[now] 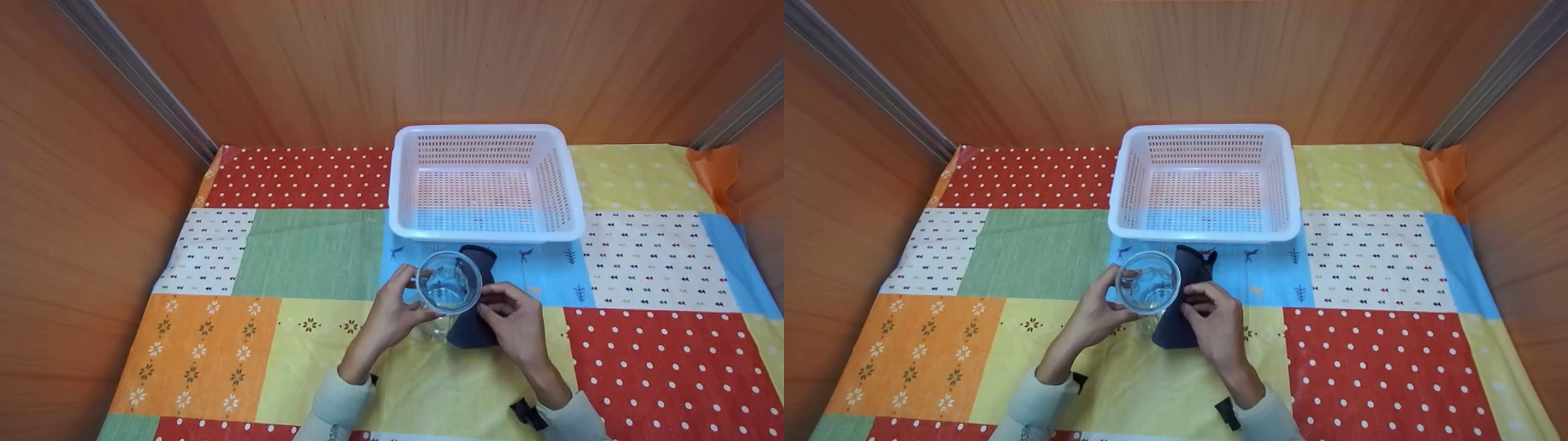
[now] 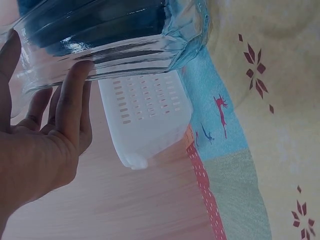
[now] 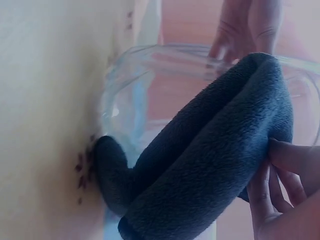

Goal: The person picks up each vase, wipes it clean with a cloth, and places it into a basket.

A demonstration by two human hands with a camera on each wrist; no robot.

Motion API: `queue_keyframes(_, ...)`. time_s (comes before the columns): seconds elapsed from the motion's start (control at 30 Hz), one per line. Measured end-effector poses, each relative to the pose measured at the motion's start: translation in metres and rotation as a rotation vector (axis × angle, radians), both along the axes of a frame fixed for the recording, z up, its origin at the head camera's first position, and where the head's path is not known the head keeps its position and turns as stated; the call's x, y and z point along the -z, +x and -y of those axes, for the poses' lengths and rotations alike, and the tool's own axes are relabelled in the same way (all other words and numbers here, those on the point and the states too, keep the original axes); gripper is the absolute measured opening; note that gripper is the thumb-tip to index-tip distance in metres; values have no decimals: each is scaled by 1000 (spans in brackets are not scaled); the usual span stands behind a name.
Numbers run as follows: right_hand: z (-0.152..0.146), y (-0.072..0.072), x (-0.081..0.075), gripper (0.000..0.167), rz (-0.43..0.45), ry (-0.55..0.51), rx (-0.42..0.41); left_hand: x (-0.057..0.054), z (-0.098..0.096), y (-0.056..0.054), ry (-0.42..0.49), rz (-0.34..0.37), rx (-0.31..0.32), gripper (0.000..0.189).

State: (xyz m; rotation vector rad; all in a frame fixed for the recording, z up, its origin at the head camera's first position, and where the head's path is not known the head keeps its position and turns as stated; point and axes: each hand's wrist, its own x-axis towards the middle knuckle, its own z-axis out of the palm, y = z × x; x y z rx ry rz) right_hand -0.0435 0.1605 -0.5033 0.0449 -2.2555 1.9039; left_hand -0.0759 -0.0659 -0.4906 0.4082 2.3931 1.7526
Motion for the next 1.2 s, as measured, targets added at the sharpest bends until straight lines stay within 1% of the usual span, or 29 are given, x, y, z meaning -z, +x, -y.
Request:
queue_keyframes(0.1,2,2,-5,22,4,-46,12,0,0,0,13,20,7,59)
queue_keyframes(0.2,3,3,-8,22,13,-88,25,-1,1,-1,16,21,15,62)
queue_keyframes(0.37,6,7,-6,22,18,-160,68,-1,1,0,17,28,16,62)
queue_keyframes(0.47,8,8,-4,23,17,-175,95,-1,1,0,15,35,16,61)
queue_keyframes(0.7,9,9,-1,22,-2,-133,107,0,1,-1,16,37,30,68)
queue_keyframes(0.87,10,10,1,22,-15,-108,114,1,0,0,18,3,27,60)
queue_keyframes(0.97,11,11,2,21,-23,-89,129,2,-1,0,-3,-19,12,58)
queue_keyframes(1.1,15,15,4,19,-41,-62,144,3,-1,0,-14,-21,2,59)
queue_keyframes(1.2,18,19,6,19,-71,-36,161,4,-1,0,-15,-20,1,59)
